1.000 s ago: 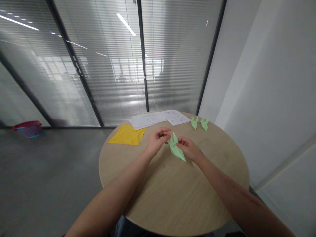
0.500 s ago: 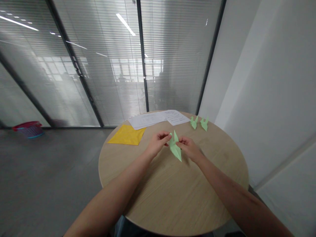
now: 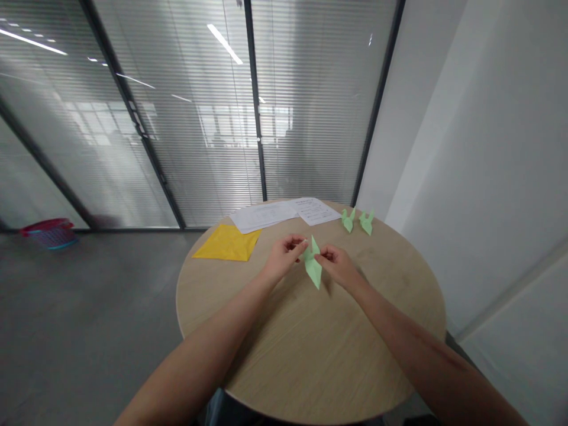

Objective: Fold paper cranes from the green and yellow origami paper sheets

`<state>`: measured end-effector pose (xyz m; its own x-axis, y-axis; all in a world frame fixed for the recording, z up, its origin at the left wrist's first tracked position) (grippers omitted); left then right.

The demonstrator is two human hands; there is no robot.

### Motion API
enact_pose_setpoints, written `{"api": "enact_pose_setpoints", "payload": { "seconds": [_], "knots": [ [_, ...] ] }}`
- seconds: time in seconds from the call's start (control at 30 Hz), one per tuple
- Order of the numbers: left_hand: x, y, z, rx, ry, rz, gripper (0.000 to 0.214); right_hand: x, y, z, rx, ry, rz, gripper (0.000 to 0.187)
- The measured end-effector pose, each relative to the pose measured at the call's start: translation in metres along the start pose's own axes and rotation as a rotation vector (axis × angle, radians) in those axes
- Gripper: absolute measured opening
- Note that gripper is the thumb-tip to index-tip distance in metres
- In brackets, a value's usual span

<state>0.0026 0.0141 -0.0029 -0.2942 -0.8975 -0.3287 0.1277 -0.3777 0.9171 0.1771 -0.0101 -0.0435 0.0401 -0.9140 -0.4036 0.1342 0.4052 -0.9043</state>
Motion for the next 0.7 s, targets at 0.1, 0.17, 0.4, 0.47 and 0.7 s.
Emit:
{"api": "enact_pose_setpoints", "payload": {
  "seconds": [0.1,0.17,0.4,0.47,0.7],
  "knots": [
    [-0.002,-0.005,0.0,-0.046,0.002,-0.009,0.037,-0.001,-0.003,0.002,-0.023,0.059,0.009,0.022],
    [-0.003,-0.009,0.0,-0.111,-0.003,0.0,0.035,-0.001,-0.005,0.004,-0.03,0.093,0.011,0.021],
    [0.002,-0.018,-0.007,-0.205,-0.244,0.238,0.042,-0.003,-0.007,0.011,0.122,0.249,0.082,0.024],
    [0.005,-0.016,-0.01,-0.102,-0.299,0.261,0.04,-0.003,-0.006,0.012,0.111,0.229,0.053,0.025],
    [0.002,-0.017,-0.01,-0.008,-0.216,0.205,0.033,-0.004,-0.003,0.007,-0.046,0.054,0.032,0.033]
  ]
}}
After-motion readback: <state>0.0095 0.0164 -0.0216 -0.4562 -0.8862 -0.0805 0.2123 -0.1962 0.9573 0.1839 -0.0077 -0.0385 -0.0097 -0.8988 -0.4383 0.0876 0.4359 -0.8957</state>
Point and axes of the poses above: each hand's wrist, its own x-axis away from the middle knuckle, its own z-axis out of the back of the hand, y = z × x, the point moved 1 cm from there along -x, towards the middle knuckle, and after that the axes turned 6 degrees about -x, right-handed, at the moved point
